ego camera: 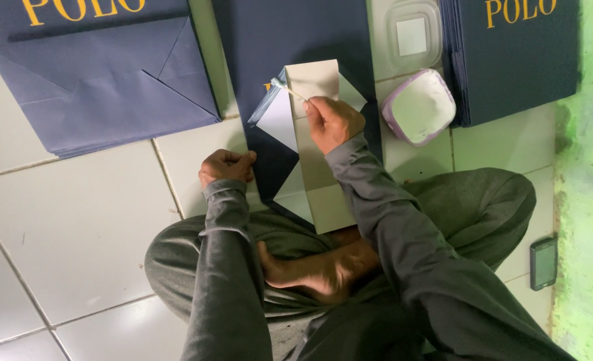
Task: The person sits on the floor and applies glue to the edges of a partially assembled paper box using a cotton swab. They repeatedly dip the swab into a small container of glue and spread it along the flaps, then press the flaps together to adhere them.
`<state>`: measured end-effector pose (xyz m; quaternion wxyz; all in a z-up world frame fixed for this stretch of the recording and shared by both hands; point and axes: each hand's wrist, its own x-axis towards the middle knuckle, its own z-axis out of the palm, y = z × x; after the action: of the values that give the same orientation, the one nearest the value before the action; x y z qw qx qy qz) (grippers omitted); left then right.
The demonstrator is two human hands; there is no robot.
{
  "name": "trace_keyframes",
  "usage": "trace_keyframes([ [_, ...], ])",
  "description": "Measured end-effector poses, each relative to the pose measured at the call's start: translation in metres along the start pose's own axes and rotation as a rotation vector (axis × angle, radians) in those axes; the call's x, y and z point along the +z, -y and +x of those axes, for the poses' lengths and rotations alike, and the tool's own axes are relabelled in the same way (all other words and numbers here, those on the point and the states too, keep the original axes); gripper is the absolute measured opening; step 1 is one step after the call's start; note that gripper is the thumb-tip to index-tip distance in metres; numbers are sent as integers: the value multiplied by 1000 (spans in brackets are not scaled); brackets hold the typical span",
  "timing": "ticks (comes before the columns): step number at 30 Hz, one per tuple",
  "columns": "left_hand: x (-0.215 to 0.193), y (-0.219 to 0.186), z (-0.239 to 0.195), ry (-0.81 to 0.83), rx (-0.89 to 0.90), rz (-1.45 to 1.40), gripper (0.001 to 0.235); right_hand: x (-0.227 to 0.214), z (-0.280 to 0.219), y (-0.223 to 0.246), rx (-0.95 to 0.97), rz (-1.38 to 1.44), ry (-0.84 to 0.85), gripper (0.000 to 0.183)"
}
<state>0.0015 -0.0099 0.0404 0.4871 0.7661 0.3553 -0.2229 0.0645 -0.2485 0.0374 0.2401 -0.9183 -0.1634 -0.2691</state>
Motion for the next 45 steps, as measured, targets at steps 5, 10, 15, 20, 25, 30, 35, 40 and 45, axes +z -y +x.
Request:
trace_keyframes([
  [5, 0, 0, -2, -14, -11, 11, 31, 8, -6, -21, 83, -84, -65, 5],
  [10, 1, 3, -1, -22, 11, 28, 32, -14, -5, -9, 240, 23, -57, 8],
  [15, 4, 7, 2, -40, 62, 56, 33, -26, -27, 3, 678, 520, 9, 14],
  [20, 7, 9, 5, -51, 62, 94, 31, -28, -32, 5, 845, 706, 50, 17],
  [25, 7, 1, 2, -60, 39, 59, 29, -21, -36, 3, 916, 872, 75, 18],
  [30, 10, 1, 0, -79, 50, -58, 29, -23, -41, 10, 991, 959, 115, 16],
  [35, 19, 9, 0, -118, 112, -70, 33, -86, -29, 8, 954, 909, 37, 19],
  [40, 22, 25, 7, -133, 123, -2, 34, -159, -32, -52, 919, 744, -91, 16],
  [45, 39, 92, 52, -626, 405, 286, 54, -204, -49, -111, 778, 732, -78, 22],
])
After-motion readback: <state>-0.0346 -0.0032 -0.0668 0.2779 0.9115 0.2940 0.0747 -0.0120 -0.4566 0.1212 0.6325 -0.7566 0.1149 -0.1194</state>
